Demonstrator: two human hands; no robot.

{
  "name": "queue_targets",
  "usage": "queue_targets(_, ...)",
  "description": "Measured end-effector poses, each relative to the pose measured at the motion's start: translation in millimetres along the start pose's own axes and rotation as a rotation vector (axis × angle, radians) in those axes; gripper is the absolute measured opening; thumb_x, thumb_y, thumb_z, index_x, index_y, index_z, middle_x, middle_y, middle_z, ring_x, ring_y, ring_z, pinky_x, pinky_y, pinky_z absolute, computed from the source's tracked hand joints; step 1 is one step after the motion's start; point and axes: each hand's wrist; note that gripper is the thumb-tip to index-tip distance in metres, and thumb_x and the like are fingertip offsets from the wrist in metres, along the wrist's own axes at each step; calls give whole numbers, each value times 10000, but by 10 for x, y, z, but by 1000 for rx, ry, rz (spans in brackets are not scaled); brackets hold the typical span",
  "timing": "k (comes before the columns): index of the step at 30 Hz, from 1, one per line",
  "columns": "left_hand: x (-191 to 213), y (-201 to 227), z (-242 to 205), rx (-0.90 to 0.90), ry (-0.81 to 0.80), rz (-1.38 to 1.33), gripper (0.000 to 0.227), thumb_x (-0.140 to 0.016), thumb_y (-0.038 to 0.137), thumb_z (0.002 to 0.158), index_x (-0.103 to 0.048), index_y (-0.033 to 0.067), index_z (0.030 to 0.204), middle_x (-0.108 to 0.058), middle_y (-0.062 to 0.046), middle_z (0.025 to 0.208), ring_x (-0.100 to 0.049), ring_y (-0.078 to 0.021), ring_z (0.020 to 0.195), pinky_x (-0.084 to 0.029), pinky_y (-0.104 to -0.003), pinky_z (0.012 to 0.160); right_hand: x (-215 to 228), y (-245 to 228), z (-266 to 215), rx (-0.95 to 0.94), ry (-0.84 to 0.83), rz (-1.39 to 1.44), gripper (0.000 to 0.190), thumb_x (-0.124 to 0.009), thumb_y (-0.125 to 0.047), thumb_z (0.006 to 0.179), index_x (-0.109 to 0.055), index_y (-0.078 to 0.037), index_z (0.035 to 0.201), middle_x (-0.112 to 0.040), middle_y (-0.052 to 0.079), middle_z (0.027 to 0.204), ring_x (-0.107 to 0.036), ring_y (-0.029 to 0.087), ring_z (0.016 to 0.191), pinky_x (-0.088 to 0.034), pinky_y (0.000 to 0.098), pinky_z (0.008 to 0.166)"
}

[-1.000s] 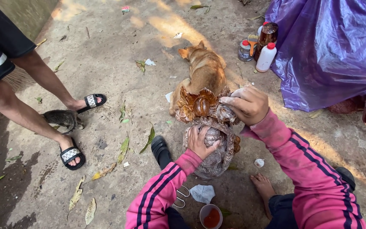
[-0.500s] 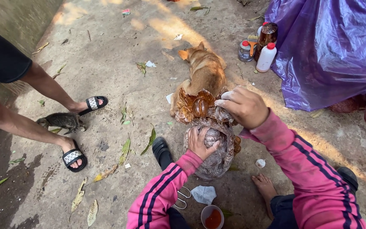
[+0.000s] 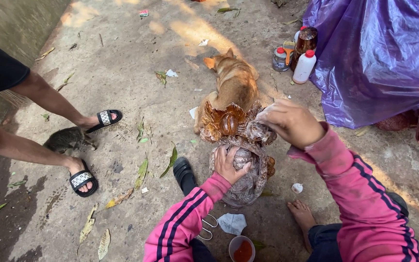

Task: Hand-polishing an intricate wooden sculpture using a small piece of sandpaper or cloth to smooth the detailed carvings.

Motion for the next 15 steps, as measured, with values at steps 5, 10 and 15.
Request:
queue_targets(5, 23, 1, 12, -8, -9, 1, 642, -749, 501, 819, -522, 132, 1293, -520, -201, 990, -599, -445, 956, -434, -595, 898, -144, -77, 48, 42, 28, -83, 80, -709, -120, 948, -783, -117, 978, -769, 62, 911, -684, 195, 900, -568, 292, 790)
queue_targets(10, 44, 13, 13, 4, -25, -2, 641, -753, 487, 821, -527, 122, 1297, -519, -199, 974, -606, -460, 976, -421, -591, 934, -155, -5, 74, 79, 8, -116, 81, -715, -117, 944, -785, -124, 983, -778, 56, 920, -679, 183, 914, -572, 282, 818)
queue_targets(15, 23, -10, -3, 8, -36, -25, 651, -761, 497, 820, -519, 121, 1293, -512, -200, 986, -600, -458, 968, -426, -593, 916, -106, -67, 88, 73, -48, -156, 91, -700, -118, 946, -780, -136, 985, -767, 37, 886, -671, 172, 919, -578, 281, 817)
Point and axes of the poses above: each hand's wrist, its own z-axis towards the middle knuckle, its own x-axis out of the back of the hand, y = z × x
